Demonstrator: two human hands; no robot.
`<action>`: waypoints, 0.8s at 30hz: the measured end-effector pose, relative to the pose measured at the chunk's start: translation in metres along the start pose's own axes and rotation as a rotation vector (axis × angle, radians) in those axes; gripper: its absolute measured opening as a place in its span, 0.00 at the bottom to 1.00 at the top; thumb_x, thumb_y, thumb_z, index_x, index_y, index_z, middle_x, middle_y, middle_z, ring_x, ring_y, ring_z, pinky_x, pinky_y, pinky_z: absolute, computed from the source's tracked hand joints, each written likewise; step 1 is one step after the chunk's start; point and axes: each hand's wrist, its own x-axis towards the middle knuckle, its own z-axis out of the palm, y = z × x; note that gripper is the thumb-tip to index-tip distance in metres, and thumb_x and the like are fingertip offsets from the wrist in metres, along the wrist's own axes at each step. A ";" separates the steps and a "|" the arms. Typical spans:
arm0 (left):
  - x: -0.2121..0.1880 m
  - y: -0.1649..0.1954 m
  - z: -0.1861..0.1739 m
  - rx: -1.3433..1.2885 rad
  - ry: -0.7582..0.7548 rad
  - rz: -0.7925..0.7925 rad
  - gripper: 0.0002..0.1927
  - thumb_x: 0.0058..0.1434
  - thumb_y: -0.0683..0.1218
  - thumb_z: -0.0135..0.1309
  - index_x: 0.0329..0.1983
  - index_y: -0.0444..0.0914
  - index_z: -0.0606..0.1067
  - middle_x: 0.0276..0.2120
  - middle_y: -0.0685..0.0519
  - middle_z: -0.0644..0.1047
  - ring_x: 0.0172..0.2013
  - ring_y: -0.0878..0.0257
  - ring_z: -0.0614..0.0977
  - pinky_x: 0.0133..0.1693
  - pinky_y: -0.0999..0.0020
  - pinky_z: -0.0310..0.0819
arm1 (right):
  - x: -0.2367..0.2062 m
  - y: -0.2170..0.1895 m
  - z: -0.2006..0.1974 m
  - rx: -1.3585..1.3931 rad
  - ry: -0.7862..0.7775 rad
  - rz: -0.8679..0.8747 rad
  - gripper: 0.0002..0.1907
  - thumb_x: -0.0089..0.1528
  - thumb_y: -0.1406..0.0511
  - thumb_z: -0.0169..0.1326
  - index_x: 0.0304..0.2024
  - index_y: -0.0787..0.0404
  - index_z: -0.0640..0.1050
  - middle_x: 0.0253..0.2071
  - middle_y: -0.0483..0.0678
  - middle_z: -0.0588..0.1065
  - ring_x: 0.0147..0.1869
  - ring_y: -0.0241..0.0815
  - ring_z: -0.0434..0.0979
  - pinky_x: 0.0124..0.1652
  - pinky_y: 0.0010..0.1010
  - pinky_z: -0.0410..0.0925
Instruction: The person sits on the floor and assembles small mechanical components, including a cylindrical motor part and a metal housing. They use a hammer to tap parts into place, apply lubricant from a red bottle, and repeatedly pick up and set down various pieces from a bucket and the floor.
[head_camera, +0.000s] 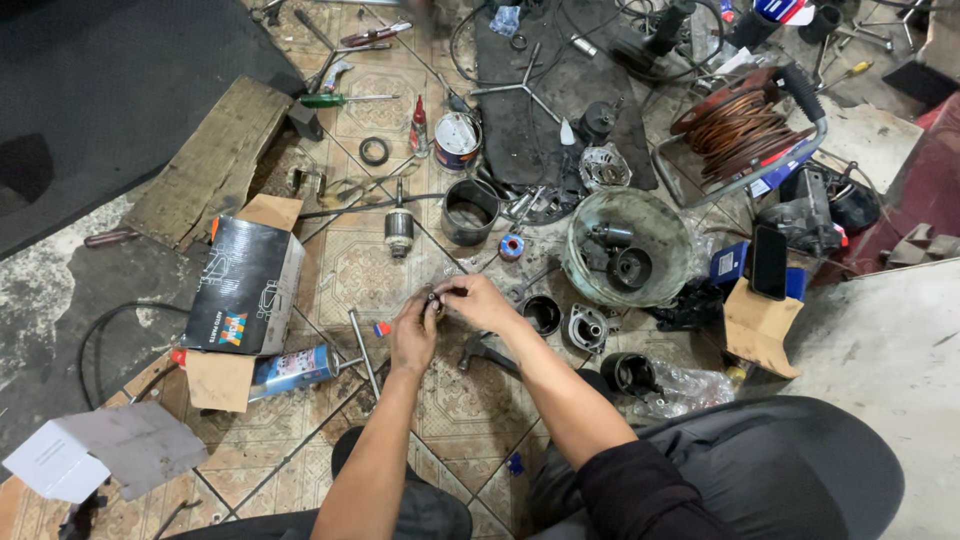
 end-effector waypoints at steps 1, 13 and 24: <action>0.000 -0.001 0.001 -0.007 0.004 -0.006 0.17 0.67 0.46 0.53 0.55 0.33 0.77 0.55 0.41 0.79 0.56 0.45 0.80 0.58 0.60 0.72 | 0.000 -0.003 -0.003 -0.005 -0.006 -0.006 0.12 0.62 0.69 0.58 0.47 0.67 0.83 0.41 0.48 0.83 0.45 0.36 0.80 0.48 0.29 0.73; -0.002 -0.012 0.010 -0.137 -0.075 -0.134 0.17 0.62 0.46 0.59 0.52 0.35 0.80 0.52 0.45 0.82 0.52 0.55 0.83 0.54 0.66 0.74 | 0.022 -0.138 -0.198 0.259 0.738 -0.055 0.40 0.66 0.72 0.50 0.76 0.60 0.48 0.48 0.54 0.81 0.41 0.43 0.85 0.39 0.32 0.81; 0.003 -0.002 0.009 -0.208 -0.086 -0.135 0.15 0.62 0.45 0.59 0.50 0.35 0.81 0.51 0.46 0.83 0.51 0.57 0.85 0.53 0.67 0.75 | -0.006 -0.206 -0.242 0.036 0.769 -0.351 0.44 0.75 0.74 0.45 0.81 0.43 0.36 0.58 0.58 0.79 0.43 0.41 0.83 0.42 0.31 0.82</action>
